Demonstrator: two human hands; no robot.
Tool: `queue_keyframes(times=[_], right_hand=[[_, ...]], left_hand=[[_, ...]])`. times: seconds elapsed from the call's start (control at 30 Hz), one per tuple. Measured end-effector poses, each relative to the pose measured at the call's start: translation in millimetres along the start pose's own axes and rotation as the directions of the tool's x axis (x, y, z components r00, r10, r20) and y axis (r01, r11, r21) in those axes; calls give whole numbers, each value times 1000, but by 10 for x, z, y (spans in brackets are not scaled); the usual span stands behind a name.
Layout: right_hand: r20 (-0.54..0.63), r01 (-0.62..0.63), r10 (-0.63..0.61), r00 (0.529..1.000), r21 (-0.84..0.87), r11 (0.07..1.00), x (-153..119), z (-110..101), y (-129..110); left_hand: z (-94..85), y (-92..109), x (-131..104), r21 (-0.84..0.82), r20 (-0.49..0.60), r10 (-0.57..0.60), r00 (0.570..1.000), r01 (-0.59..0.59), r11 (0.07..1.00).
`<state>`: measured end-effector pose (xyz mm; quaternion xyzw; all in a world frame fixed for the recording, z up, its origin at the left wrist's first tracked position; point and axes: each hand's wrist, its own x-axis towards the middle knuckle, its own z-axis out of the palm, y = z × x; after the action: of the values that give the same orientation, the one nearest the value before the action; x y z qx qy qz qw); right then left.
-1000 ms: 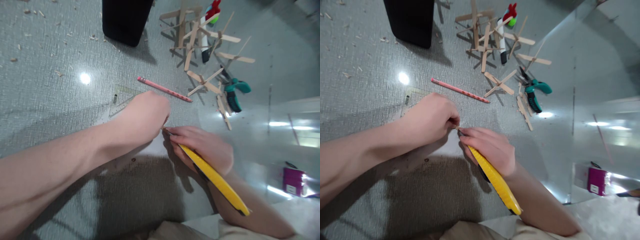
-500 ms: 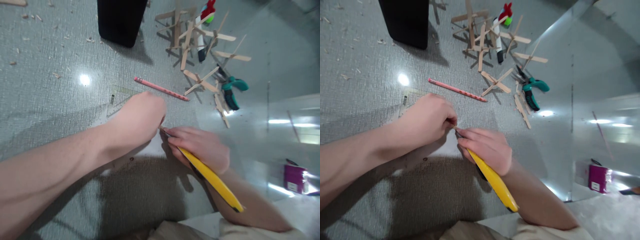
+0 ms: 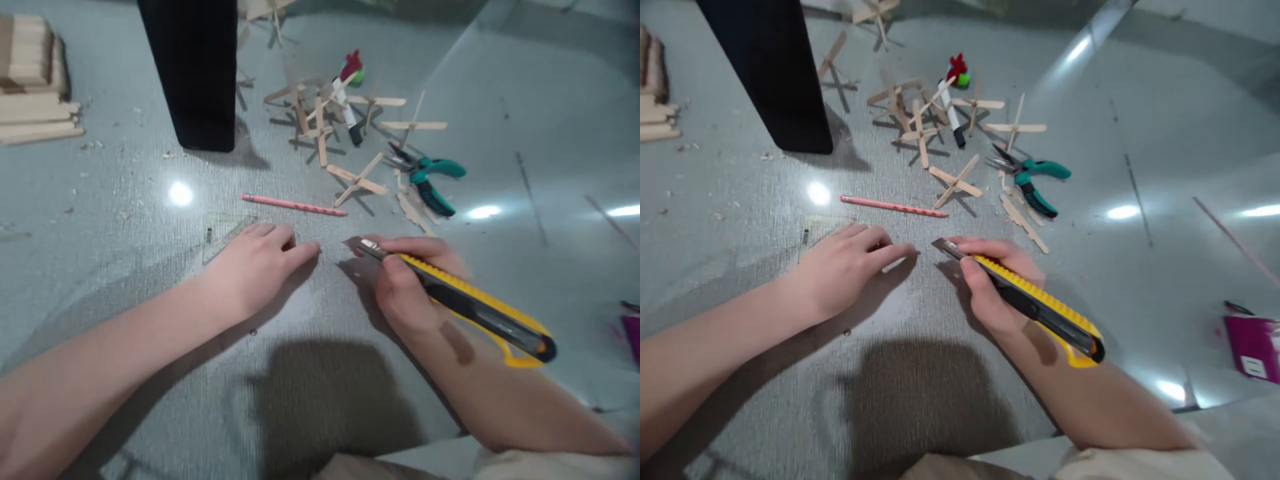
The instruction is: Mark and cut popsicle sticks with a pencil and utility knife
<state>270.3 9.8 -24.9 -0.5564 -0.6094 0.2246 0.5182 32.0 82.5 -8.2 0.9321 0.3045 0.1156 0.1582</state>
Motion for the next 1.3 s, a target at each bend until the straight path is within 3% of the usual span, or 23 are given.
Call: queue_keyframes(times=[0.1,0.27,0.37,0.63,0.8,1.0,1.17,1.3], right_hand=[[-22,18,-18,1000,-22,1000,28,-1,-31],[26,89,-89,996,-2,996,39,16,-56],[56,85,-86,995,8,996,39,10,-61],[113,98,-98,989,6,995,62,3,-102],[152,87,-85,985,-10,996,58,-3,-85],[229,117,-101,968,-61,991,87,-31,-114],[405,222,-182,896,-53,973,145,15,-144],[462,290,-236,855,-48,956,157,53,-133]], left_hand=[[-46,-46,-12,-262,-9,-54,999,50,964],[-128,-75,-31,-612,21,-239,971,202,765],[-139,-45,-40,-712,40,-293,955,234,663],[-121,-39,-58,-755,103,-340,935,296,585],[-113,-47,-47,-645,49,-368,928,311,698],[-110,-85,-33,-397,-63,-198,978,158,904],[-35,-113,-46,-263,-70,-118,991,96,960],[-29,-116,-43,-210,-88,-62,994,42,977]])
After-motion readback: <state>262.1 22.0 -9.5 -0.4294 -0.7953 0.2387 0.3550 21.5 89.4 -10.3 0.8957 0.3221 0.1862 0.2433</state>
